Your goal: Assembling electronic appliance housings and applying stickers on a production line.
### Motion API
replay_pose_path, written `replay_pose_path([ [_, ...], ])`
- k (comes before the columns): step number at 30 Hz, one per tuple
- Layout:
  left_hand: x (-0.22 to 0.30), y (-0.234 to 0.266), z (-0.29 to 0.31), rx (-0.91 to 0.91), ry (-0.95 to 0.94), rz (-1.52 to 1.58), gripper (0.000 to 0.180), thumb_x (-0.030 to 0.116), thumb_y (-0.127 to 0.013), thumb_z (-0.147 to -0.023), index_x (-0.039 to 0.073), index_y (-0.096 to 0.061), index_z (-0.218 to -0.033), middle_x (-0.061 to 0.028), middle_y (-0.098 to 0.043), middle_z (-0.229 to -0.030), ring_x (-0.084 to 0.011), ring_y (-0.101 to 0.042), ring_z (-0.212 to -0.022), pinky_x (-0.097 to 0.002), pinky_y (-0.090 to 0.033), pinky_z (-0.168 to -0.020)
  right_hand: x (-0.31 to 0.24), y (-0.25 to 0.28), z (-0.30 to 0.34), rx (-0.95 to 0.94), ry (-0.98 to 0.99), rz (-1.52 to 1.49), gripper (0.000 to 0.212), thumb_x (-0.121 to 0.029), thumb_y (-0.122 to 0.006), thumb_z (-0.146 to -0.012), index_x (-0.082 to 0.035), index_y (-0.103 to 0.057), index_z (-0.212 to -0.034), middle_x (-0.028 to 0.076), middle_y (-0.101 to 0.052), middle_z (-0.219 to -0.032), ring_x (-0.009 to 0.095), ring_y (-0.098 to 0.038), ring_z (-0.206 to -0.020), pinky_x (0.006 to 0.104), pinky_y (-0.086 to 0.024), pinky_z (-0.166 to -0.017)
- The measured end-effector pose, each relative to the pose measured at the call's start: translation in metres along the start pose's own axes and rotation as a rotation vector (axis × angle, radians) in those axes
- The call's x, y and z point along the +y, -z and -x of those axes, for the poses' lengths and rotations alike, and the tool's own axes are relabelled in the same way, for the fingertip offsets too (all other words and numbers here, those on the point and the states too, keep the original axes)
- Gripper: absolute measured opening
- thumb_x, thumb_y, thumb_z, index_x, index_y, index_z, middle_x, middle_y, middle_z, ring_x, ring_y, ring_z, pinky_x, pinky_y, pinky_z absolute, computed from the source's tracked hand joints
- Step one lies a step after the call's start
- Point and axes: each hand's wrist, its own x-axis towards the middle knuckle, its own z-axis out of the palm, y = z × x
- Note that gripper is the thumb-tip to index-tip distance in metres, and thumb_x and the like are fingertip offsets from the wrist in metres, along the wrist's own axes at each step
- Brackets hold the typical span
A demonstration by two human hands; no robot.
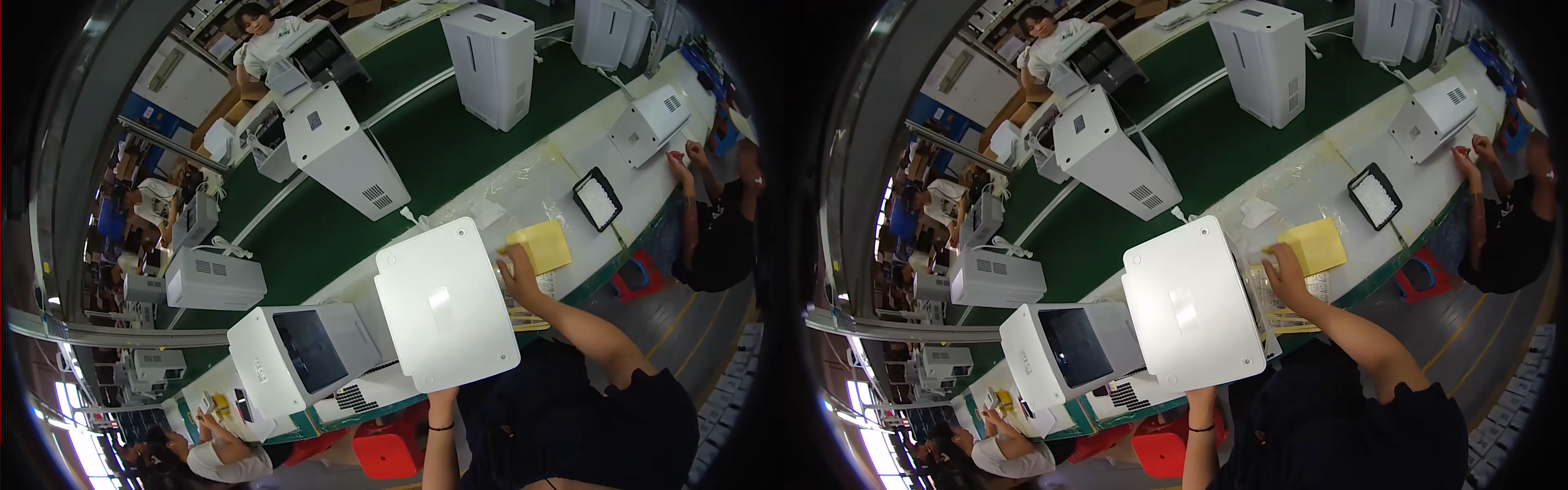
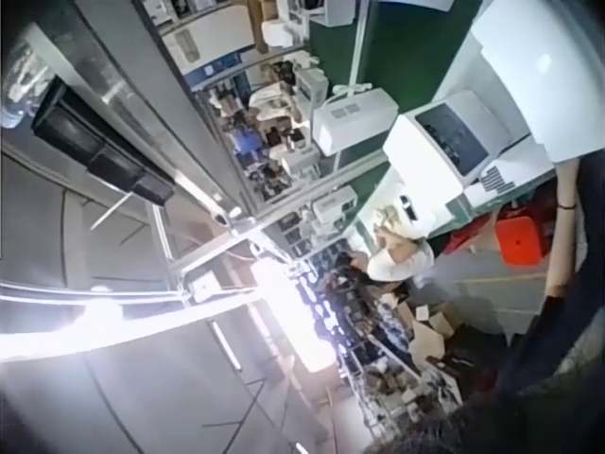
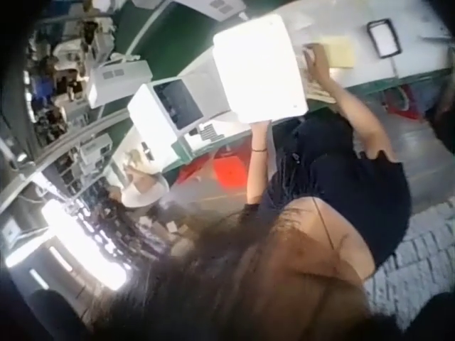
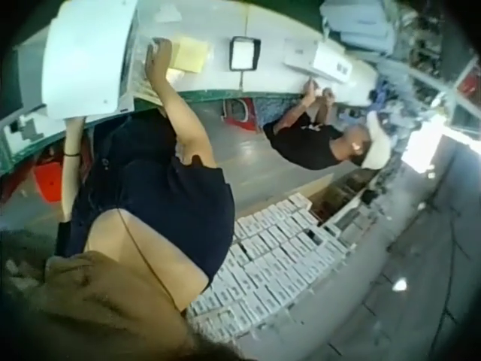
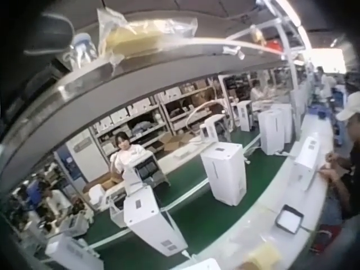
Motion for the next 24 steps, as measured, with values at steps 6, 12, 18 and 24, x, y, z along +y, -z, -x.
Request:
replay_pose_path([
  [6,0.003,-0.062,0.045,-0.011,0.341,0.11,0.046,0.025,-0.058,-0.088,-0.002,-0.052,-0.125,-0.0203,-0.054,-0.125,-0.04,-0.048,-0.117,-0.0463,-0.036,-0.102,0.012,0.05,0.106,-0.61,0.255,0.146,0.011,-0.01,-0.064,-0.079,-0.006,-0.057,-0.086,0.01,-0.056,-0.09,0.029,-0.055,-0.084,0.0412,-0.044,-0.073],
  [12,-0.022,-0.093,0.069,-0.243,0.288,0.129,0.038,0.018,-0.065,-0.081,0.001,-0.059,-0.115,-0.0213,-0.059,-0.116,-0.0407,-0.053,-0.11,-0.0476,-0.041,-0.094,0.038,0.006,0.156,-0.722,0.473,0.08,0.012,-0.015,-0.056,-0.079,-0.01,-0.061,-0.089,0.004,-0.057,-0.092,0.022,-0.057,-0.09,0.0331,-0.048,-0.079],
  [18,-0.022,-0.12,0.08,-0.428,0.08,0.052,0.038,0.012,-0.064,-0.079,0.003,-0.06,-0.115,-0.0208,-0.059,-0.115,-0.0411,-0.052,-0.11,-0.0472,-0.041,-0.096,0.037,0.007,0.161,-0.806,0.31,0.025,0.015,-0.013,-0.055,-0.076,-0.007,-0.061,-0.089,0.007,-0.057,-0.093,0.023,-0.057,-0.091,0.0338,-0.048,-0.081],
  [24,-0.012,-0.127,0.07,-0.309,0.004,0.115,0.03,0.0,-0.056,-0.078,0.001,-0.061,-0.108,-0.0228,-0.06,-0.106,-0.0431,-0.055,-0.101,-0.048,-0.044,-0.088,0.017,0.007,0.151,-0.798,0.134,-0.166,0.022,-0.011,-0.055,-0.079,-0.001,-0.061,-0.098,0.014,-0.059,-0.1,0.03,-0.057,-0.098,0.0385,-0.048,-0.085],
])
